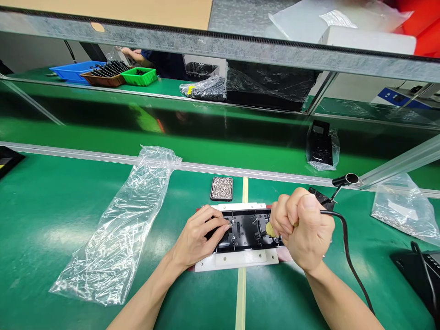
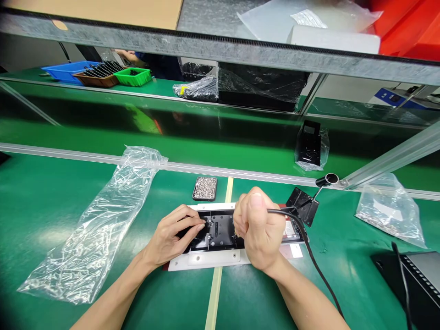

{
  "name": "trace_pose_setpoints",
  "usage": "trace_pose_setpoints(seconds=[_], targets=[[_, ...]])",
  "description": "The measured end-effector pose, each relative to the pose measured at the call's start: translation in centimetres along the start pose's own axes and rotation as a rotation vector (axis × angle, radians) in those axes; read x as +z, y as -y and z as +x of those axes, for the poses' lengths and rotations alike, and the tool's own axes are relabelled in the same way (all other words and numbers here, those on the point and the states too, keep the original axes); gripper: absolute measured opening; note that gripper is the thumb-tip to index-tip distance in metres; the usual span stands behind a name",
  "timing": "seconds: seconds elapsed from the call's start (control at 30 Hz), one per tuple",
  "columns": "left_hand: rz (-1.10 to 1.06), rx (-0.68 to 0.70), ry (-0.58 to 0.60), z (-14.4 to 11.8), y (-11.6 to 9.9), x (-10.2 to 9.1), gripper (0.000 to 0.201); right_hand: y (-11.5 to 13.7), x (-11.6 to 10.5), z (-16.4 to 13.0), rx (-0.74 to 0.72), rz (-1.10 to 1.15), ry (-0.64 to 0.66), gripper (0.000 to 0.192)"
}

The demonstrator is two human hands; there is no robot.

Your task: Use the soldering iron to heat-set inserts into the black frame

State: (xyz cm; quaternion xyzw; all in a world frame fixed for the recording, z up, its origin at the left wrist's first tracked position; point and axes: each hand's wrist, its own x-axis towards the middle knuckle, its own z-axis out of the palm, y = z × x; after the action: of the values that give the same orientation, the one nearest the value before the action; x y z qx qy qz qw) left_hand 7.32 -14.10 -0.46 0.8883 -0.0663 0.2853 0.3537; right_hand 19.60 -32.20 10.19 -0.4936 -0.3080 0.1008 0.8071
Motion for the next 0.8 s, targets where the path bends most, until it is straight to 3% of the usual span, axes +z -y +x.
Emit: trace_pose_setpoints(seconds=[0.8], targets=[[-0.018,0.0,-0.004,0.06,0.07,0.04,0.012,0.23,-0.07,-0.01,0.048,0.024,-0.015,0.049]])
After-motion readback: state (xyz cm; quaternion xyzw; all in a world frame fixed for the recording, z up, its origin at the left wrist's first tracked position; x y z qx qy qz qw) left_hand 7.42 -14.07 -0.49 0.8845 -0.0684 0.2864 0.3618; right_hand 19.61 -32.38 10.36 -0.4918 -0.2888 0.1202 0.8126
